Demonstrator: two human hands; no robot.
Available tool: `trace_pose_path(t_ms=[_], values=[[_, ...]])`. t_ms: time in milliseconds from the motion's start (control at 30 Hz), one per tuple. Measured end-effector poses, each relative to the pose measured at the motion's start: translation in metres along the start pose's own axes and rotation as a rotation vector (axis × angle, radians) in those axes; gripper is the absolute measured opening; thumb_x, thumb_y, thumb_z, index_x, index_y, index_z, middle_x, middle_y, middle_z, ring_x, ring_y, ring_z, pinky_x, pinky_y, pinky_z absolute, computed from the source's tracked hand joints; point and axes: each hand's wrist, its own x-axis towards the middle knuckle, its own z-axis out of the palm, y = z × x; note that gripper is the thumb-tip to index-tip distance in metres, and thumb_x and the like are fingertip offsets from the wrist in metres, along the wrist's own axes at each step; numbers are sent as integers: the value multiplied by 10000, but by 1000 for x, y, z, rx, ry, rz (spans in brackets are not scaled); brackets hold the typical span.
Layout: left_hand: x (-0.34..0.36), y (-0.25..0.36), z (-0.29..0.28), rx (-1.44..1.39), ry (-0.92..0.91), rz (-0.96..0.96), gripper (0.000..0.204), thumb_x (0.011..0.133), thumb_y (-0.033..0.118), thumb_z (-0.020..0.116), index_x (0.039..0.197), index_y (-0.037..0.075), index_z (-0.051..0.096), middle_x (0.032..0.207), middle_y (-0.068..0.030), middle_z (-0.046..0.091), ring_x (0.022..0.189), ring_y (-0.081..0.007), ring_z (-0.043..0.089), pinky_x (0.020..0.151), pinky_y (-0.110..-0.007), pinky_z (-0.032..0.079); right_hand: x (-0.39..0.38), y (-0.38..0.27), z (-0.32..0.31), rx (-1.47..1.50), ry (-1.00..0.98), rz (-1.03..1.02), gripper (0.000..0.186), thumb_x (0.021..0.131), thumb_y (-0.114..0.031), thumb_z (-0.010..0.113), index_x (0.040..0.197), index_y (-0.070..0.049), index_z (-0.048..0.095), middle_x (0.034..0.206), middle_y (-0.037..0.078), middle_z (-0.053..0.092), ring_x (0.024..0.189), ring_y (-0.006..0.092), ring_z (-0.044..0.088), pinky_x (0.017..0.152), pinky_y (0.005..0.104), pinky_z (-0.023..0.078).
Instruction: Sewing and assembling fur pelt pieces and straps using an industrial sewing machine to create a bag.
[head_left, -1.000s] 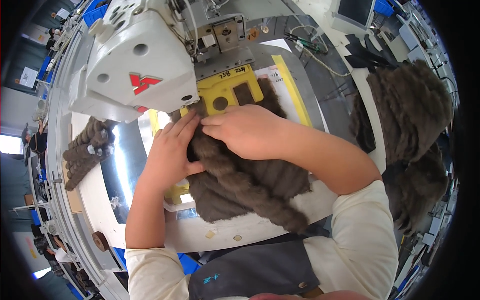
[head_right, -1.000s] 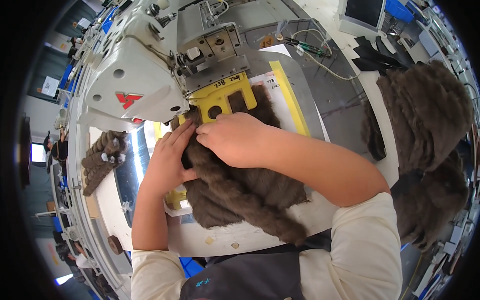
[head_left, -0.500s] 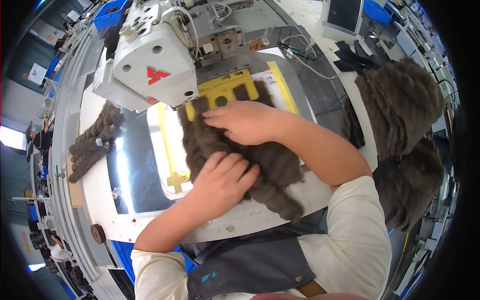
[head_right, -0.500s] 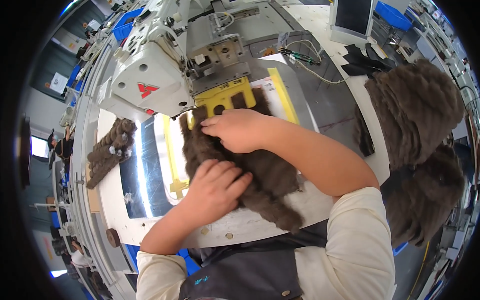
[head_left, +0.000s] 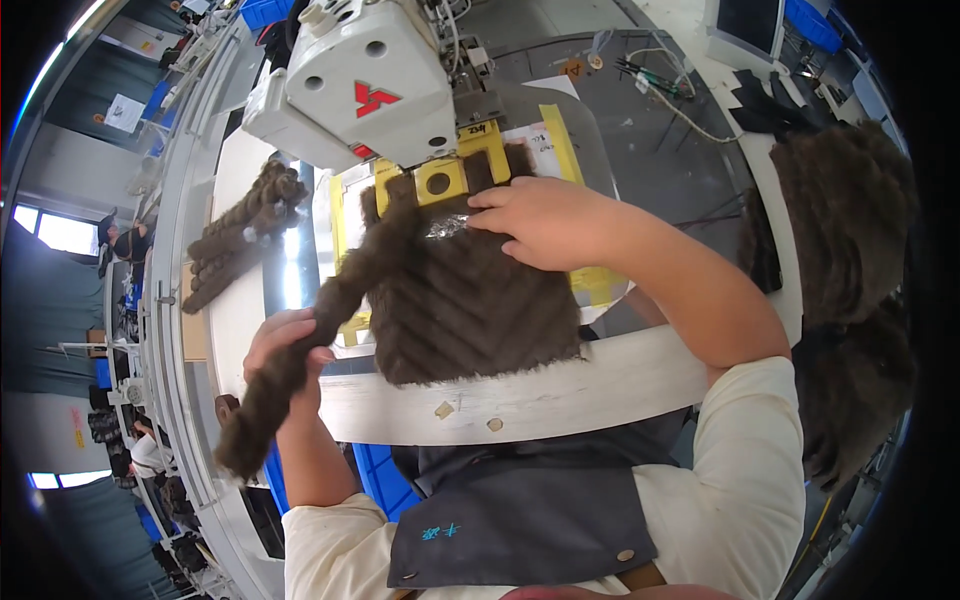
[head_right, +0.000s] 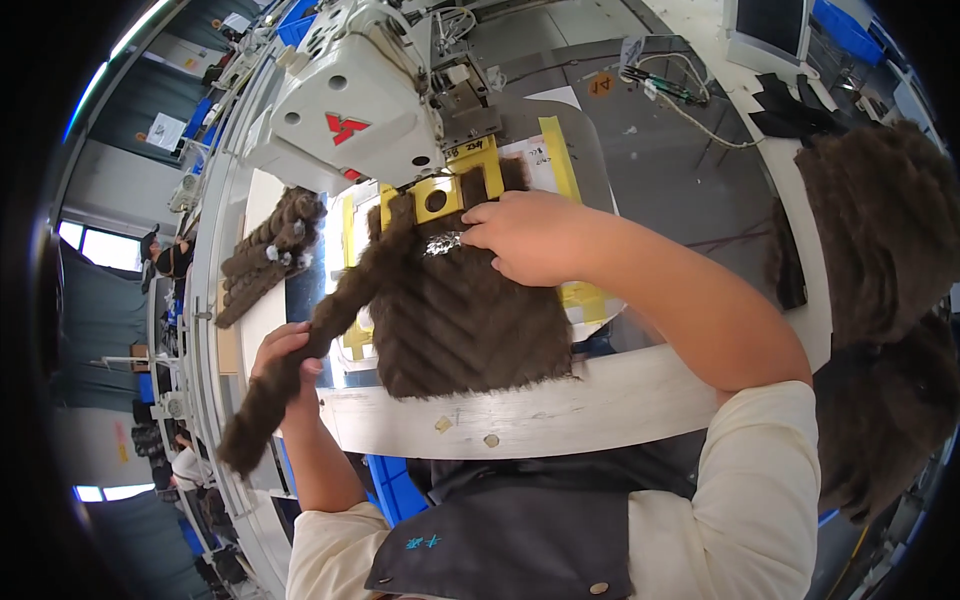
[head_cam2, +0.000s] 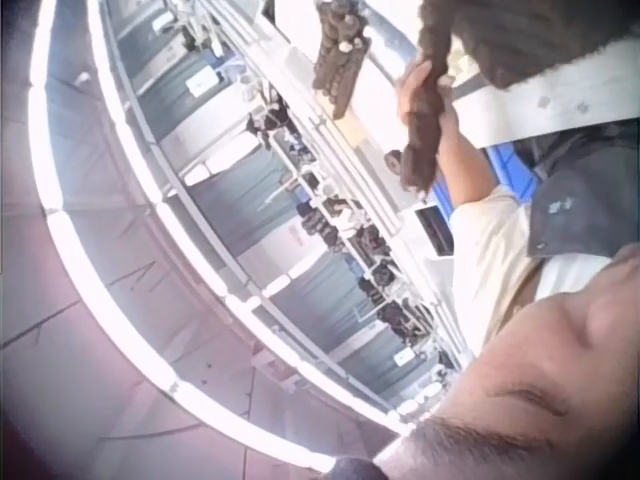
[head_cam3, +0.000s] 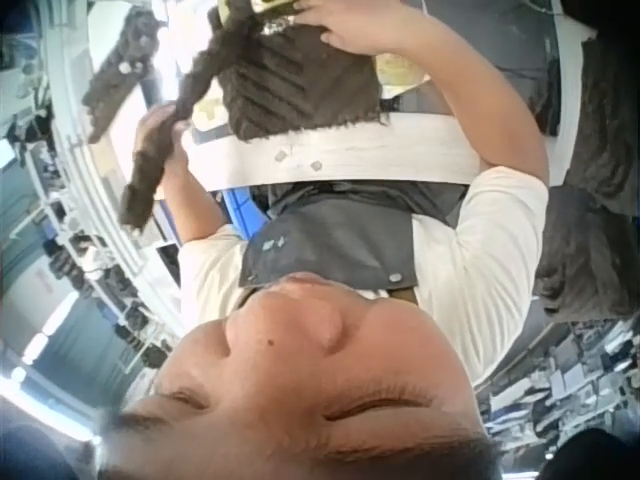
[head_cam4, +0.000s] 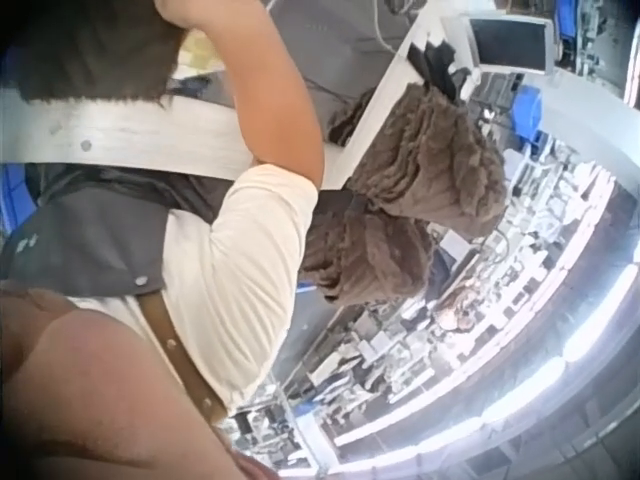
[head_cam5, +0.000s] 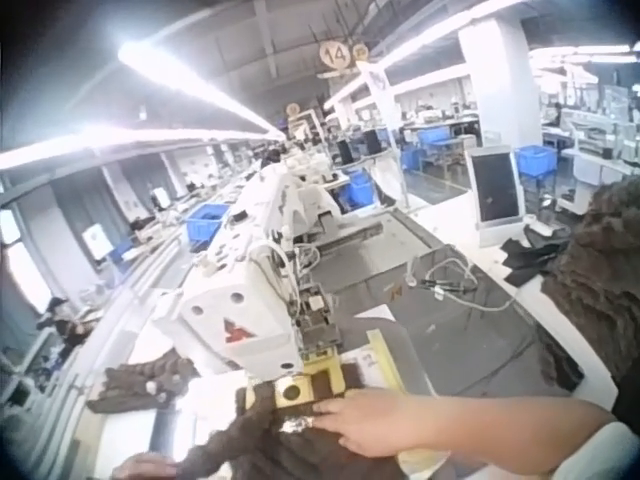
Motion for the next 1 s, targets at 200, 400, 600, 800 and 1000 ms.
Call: trace_pose_path(t_ms=[200,400,600,800,1000], values=[[-52,-64,-31,-49,158,-52,446,855,431,865,995,37,707,993,-118,688,959,-268,661,908,-388,530,4,-18,-4,-1,-45,-2,489,939,-161,673,1419,-77,636,1540,95,547,1249,326,568,1111,424,469],[-39,-6,6,26,144,190,429,713,270,961,963,26,711,855,-107,704,773,-265,691,709,-351,555,22,-59,-4,415,-32,40,356,995,-305,678,1185,-10,741,1064,136,757,816,253,709,787,389,572],[-46,18,21,148,81,351,493,647,287,974,962,18,708,810,-75,672,725,-248,665,628,-332,539,60,-127,38,1165,-400,438,686,1035,-615,570,956,44,741,817,104,722,584,140,609,485,277,501],[-49,28,17,160,-18,403,527,563,255,994,968,17,757,832,-77,678,689,-226,641,586,-312,520,55,-163,85,1626,-246,461,448,1039,-393,653,805,-13,691,657,54,628,496,113,514,436,280,379],[-48,65,-7,-6,-104,434,462,675,312,982,987,69,741,941,-73,692,654,-183,614,530,-287,456,51,-172,80,1653,-59,597,380,1022,-300,677,780,-7,676,626,36,576,490,112,476,460,293,375]])
